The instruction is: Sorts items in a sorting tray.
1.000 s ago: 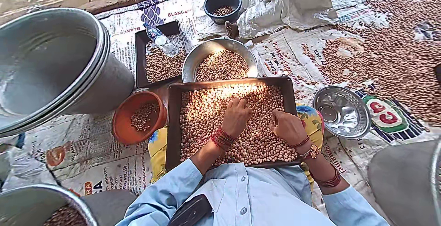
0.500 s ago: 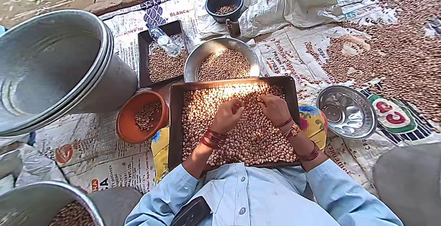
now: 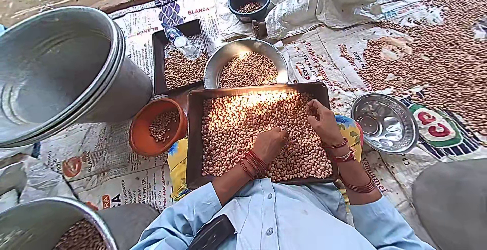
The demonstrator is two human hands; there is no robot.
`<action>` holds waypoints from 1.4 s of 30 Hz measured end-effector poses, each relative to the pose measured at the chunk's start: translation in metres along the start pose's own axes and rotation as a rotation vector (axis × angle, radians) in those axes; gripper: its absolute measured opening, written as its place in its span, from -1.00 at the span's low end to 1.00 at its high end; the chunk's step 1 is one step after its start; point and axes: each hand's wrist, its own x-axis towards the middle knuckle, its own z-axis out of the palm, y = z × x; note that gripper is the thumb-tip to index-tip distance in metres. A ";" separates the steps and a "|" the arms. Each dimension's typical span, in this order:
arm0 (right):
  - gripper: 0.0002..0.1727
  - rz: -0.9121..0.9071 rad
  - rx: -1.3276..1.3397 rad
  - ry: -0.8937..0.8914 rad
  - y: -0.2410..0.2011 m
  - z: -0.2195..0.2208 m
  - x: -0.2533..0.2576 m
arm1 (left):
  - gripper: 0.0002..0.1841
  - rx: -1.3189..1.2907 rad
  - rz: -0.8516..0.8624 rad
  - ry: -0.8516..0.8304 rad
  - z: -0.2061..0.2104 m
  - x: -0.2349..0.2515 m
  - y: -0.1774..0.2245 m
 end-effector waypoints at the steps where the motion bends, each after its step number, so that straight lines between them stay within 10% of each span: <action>1: -0.86 -0.050 -0.085 -0.051 -0.002 0.000 -0.008 | -0.70 0.008 0.004 -0.009 0.000 0.001 0.000; 8: -0.78 -0.203 -0.498 -0.229 0.005 0.021 -0.051 | -0.75 -0.384 -0.045 0.374 -0.021 0.000 -0.037; 15: -0.73 -0.173 -0.496 -0.242 0.006 0.026 -0.054 | -0.69 -0.048 -0.123 0.027 -0.031 0.000 -0.023; 23: -0.68 0.023 0.293 -0.129 0.016 0.013 -0.041 | -0.68 0.147 -0.171 -0.061 -0.023 0.005 -0.007; 31: -0.76 -0.207 -0.423 -0.152 -0.001 0.042 -0.034 | -0.68 0.142 -0.257 -0.188 -0.033 0.007 -0.001; 37: -0.74 -0.173 -0.464 -0.204 -0.006 0.043 -0.036 | -0.74 -0.514 -0.223 0.189 -0.044 -0.004 -0.045; 42: -0.65 -0.076 -0.518 -0.304 -0.009 0.044 -0.035 | -0.73 -0.186 -0.163 0.193 -0.036 0.008 -0.032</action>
